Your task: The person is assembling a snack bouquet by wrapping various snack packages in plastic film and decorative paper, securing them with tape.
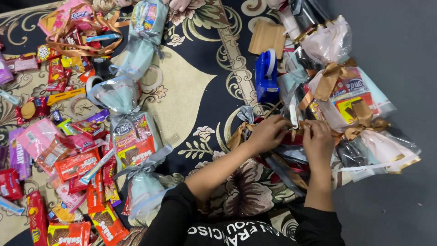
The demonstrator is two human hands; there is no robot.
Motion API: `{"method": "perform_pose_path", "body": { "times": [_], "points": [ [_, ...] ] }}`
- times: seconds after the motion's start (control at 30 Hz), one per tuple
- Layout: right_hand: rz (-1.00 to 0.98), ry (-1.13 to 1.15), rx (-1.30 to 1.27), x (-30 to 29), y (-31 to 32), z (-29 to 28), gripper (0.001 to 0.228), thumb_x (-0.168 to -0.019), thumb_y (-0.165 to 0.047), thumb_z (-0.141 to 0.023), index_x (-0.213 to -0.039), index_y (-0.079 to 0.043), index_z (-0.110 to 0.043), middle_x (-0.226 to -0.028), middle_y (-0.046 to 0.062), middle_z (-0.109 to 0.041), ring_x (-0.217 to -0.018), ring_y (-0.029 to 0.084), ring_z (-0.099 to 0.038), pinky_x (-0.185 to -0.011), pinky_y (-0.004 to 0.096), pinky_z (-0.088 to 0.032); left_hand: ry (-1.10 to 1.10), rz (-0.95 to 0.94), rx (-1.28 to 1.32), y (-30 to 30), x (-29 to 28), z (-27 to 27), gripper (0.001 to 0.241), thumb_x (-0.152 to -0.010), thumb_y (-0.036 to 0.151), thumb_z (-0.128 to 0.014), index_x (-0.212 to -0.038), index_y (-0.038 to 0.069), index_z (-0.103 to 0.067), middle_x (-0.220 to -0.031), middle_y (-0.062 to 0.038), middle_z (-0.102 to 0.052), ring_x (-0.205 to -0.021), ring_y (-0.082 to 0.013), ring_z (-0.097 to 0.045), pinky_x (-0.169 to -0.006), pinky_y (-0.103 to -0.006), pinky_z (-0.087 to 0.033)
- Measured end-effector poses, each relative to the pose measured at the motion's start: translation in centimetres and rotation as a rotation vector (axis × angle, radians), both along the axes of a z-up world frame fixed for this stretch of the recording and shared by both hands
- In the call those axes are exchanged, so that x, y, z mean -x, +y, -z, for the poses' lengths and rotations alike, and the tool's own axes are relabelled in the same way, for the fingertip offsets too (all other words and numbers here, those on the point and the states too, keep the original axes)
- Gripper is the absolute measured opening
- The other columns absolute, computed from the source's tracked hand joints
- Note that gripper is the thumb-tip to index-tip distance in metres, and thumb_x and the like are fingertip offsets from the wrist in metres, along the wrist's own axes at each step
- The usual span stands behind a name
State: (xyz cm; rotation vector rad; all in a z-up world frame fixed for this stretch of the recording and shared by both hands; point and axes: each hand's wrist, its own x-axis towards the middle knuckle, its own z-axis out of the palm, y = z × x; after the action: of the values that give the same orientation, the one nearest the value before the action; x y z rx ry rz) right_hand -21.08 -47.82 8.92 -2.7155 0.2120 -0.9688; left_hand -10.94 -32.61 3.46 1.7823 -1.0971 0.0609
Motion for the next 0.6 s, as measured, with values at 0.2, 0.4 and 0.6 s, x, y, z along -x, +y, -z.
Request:
{"method": "perform_pose_path", "body": {
  "times": [0.2, 0.4, 0.6],
  "points": [
    [0.174, 0.038, 0.361, -0.3, -2.4, 2.5, 0.028, -0.080, -0.012, -0.083, -0.106, -0.021, -0.076, -0.107, 0.002, -0.063, -0.102, 0.026, -0.058, -0.087, 0.038, -0.049, -0.234, -0.104, -0.288, -5.8, -2.0, 3.5, 0.026, -0.088, 0.022, -0.062, -0.112, 0.014, -0.065, -0.112, -0.008, -0.063, -0.111, -0.0327, -0.065, -0.092, -0.0471, -0.054],
    [0.341, 0.135, 0.461, -1.0, -2.0, 3.7, 0.053, -0.075, -0.018, -0.084, -0.123, -0.031, -0.066, -0.127, 0.003, -0.056, -0.117, 0.030, -0.050, -0.090, 0.044, -0.042, -0.372, -0.182, -0.363, -5.6, -2.2, 4.5, 0.025, -0.087, 0.027, -0.064, -0.110, 0.017, -0.065, -0.111, -0.003, -0.063, -0.111, -0.0278, -0.066, -0.096, -0.0443, -0.052],
    [0.320, 0.097, 0.449, -1.4, -3.1, 3.3, 0.067, -0.062, -0.024, -0.094, -0.121, -0.033, -0.063, -0.135, 0.009, -0.053, -0.125, 0.034, -0.044, -0.099, 0.055, -0.031, -0.474, -0.230, -0.378, -5.2, -2.2, 3.8, 0.027, -0.081, 0.034, -0.070, -0.104, 0.019, -0.067, -0.104, 0.000, -0.060, -0.107, -0.0246, -0.065, -0.090, -0.0395, -0.051]
  ]
}}
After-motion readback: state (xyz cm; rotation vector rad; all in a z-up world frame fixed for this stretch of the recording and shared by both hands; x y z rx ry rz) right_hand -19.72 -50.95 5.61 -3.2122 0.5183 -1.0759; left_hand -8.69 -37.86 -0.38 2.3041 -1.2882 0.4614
